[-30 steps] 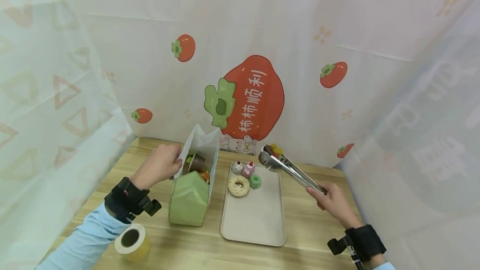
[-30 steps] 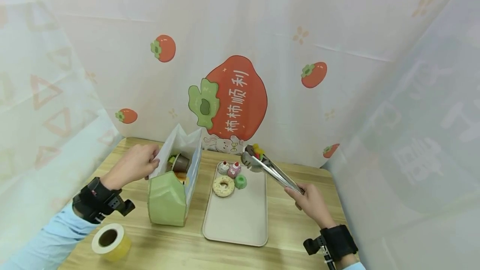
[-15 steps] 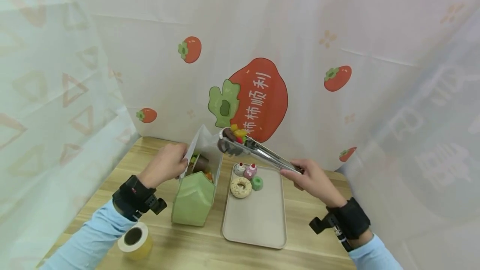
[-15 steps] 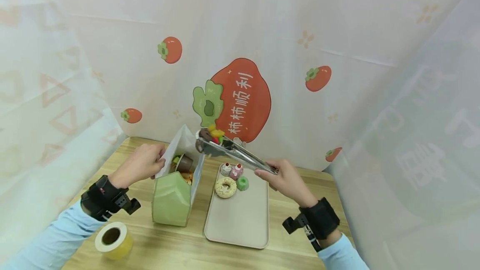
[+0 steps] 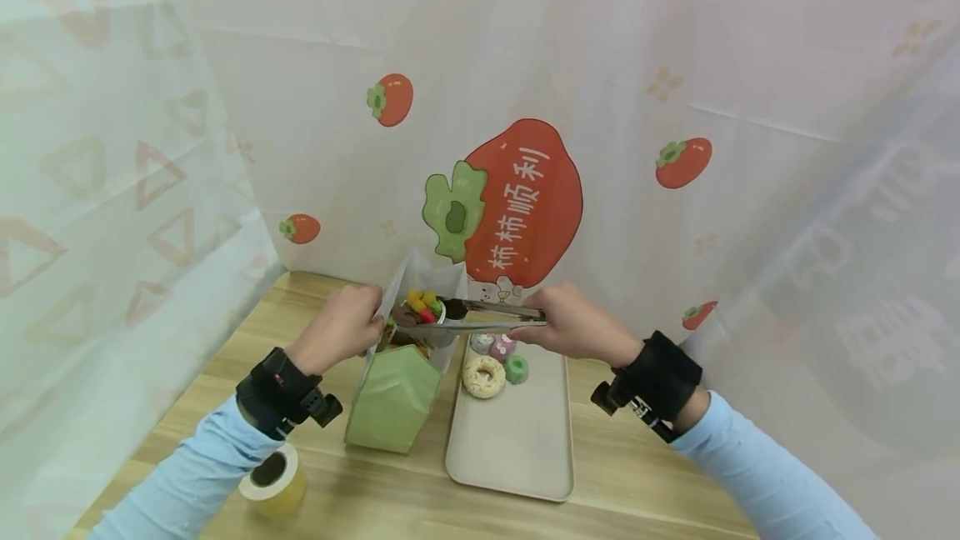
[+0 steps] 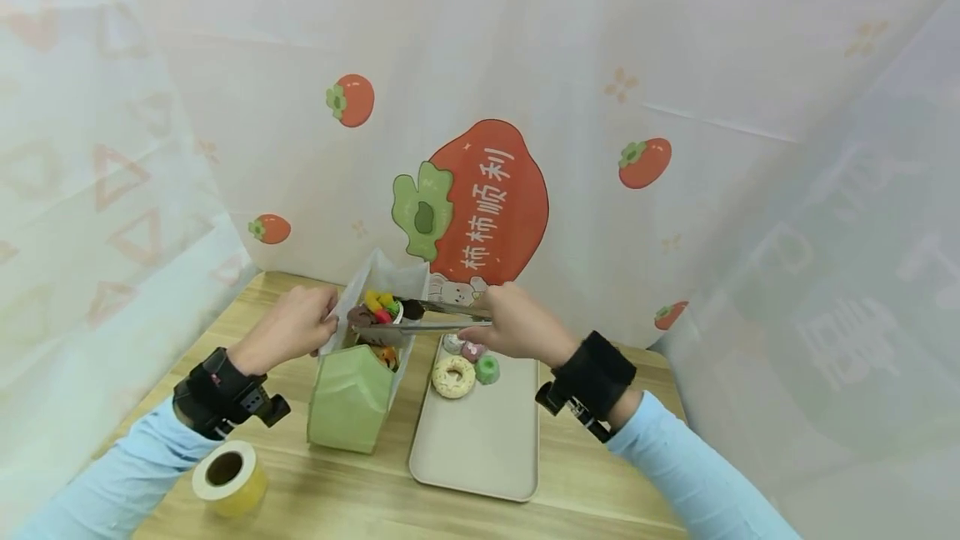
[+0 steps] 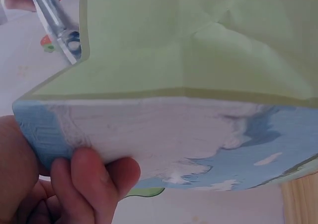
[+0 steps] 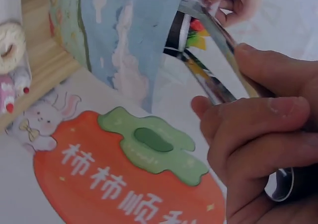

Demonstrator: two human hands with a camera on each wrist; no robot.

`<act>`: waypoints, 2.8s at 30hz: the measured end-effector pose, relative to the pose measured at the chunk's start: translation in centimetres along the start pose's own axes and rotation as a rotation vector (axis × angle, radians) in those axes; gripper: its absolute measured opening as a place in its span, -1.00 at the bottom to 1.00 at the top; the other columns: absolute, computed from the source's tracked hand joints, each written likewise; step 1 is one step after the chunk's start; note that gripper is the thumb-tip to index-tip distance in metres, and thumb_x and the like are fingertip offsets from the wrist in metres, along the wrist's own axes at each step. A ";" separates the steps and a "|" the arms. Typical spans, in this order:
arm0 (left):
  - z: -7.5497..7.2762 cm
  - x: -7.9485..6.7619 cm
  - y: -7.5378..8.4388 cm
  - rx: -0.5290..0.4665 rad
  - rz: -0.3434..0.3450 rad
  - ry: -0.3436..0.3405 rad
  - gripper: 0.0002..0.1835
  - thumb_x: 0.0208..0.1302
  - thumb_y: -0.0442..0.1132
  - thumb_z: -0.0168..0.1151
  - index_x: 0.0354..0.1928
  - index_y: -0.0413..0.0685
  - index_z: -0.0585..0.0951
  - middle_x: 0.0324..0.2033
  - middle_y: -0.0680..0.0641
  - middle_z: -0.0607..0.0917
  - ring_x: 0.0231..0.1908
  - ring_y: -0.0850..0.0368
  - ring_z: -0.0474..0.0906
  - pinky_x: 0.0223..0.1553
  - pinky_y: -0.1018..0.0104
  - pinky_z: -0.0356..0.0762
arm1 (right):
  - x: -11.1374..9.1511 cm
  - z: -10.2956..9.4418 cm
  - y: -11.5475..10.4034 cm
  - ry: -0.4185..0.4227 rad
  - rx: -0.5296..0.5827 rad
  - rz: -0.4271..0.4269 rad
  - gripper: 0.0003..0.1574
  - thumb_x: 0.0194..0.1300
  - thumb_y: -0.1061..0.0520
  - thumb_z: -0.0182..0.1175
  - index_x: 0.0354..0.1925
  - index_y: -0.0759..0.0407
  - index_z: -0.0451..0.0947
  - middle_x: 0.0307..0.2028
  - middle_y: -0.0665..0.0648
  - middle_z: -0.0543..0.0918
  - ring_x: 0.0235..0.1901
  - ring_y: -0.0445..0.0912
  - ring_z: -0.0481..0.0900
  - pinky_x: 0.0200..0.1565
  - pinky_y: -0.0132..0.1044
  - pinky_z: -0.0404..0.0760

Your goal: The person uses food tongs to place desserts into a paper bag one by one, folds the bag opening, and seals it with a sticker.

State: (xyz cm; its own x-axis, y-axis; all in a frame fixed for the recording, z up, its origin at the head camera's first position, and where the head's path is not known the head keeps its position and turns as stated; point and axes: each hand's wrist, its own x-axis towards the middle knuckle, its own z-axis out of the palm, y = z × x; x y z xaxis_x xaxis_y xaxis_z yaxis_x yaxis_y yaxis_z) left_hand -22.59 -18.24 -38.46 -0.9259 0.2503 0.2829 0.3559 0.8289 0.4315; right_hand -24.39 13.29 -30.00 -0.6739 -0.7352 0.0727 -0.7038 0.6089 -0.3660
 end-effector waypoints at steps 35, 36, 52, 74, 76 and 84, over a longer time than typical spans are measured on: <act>0.7 0.3 1.1 0.028 0.038 0.015 -0.86 0.11 -0.50 0.16 -0.51 -0.17 0.47 -0.65 -0.03 0.49 -0.64 0.15 0.39 -0.61 0.36 0.30 | 10.8 3.9 -4.8 -0.447 -0.489 -0.005 -0.75 0.21 0.09 0.41 -0.45 0.06 0.51 -0.56 -0.07 0.35 -0.51 -0.16 0.26 -0.40 -0.34 0.24; 0.7 0.3 1.0 0.024 0.036 0.016 -0.86 0.11 -0.50 0.16 -0.51 -0.17 0.47 -0.65 -0.03 0.50 -0.64 0.14 0.40 -0.61 0.35 0.31 | 10.5 3.7 -4.7 -0.451 -0.473 0.004 -0.68 0.23 0.08 0.39 -0.52 0.04 0.45 -0.59 -0.07 0.30 -0.55 -0.17 0.23 -0.42 -0.33 0.22; 0.6 0.0 0.2 0.029 0.009 0.012 -0.81 0.13 -0.51 0.13 -0.54 -0.13 0.43 -0.67 -0.03 0.46 -0.65 0.14 0.37 -0.60 0.34 0.27 | 2.9 -1.4 -0.8 -0.124 -0.175 0.018 -0.57 0.23 0.02 0.39 0.02 0.16 0.60 -0.28 -0.01 0.65 -0.30 -0.14 0.56 -0.18 -0.30 0.58; 0.1 -0.5 -0.2 -0.012 -0.022 -0.008 -0.95 0.17 -0.48 0.12 -0.39 -0.22 0.52 -0.63 -0.02 0.56 -0.67 0.21 0.45 -0.64 0.34 0.37 | -12.9 8.4 8.2 0.042 0.518 0.474 -0.56 0.49 -0.09 0.07 -0.28 0.28 0.50 -0.68 -0.04 0.29 -0.75 -0.27 0.22 -0.66 -0.42 0.22; 0.2 -0.5 -0.2 -0.009 -0.023 -0.008 -0.96 0.17 -0.48 0.13 -0.39 -0.23 0.52 -0.63 -0.03 0.56 -0.67 0.20 0.45 -0.64 0.35 0.36 | -13.5 9.7 9.1 0.014 0.573 0.509 -0.56 0.49 -0.07 0.06 -0.29 0.30 0.51 -0.67 -0.04 0.29 -0.75 -0.26 0.22 -0.67 -0.42 0.22; 0.2 -0.6 -0.2 0.005 -0.017 0.000 -0.93 0.17 -0.48 0.14 -0.41 -0.20 0.50 -0.64 -0.02 0.55 -0.65 0.19 0.44 -0.64 0.34 0.34 | -14.4 14.0 11.4 -0.052 0.694 0.618 -0.53 0.48 -0.08 0.06 -0.33 0.29 0.55 -0.67 -0.04 0.36 -0.73 -0.24 0.25 -0.63 -0.40 0.23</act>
State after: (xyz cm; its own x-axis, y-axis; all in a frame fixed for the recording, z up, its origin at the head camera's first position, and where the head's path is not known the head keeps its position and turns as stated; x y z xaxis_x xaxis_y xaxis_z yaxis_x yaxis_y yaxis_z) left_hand -22.11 -18.43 -38.89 -0.9319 0.2362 0.2754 0.3395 0.8354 0.4323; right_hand -19.56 26.64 -48.26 -0.8613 -0.3630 -0.3557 0.0797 0.5948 -0.7999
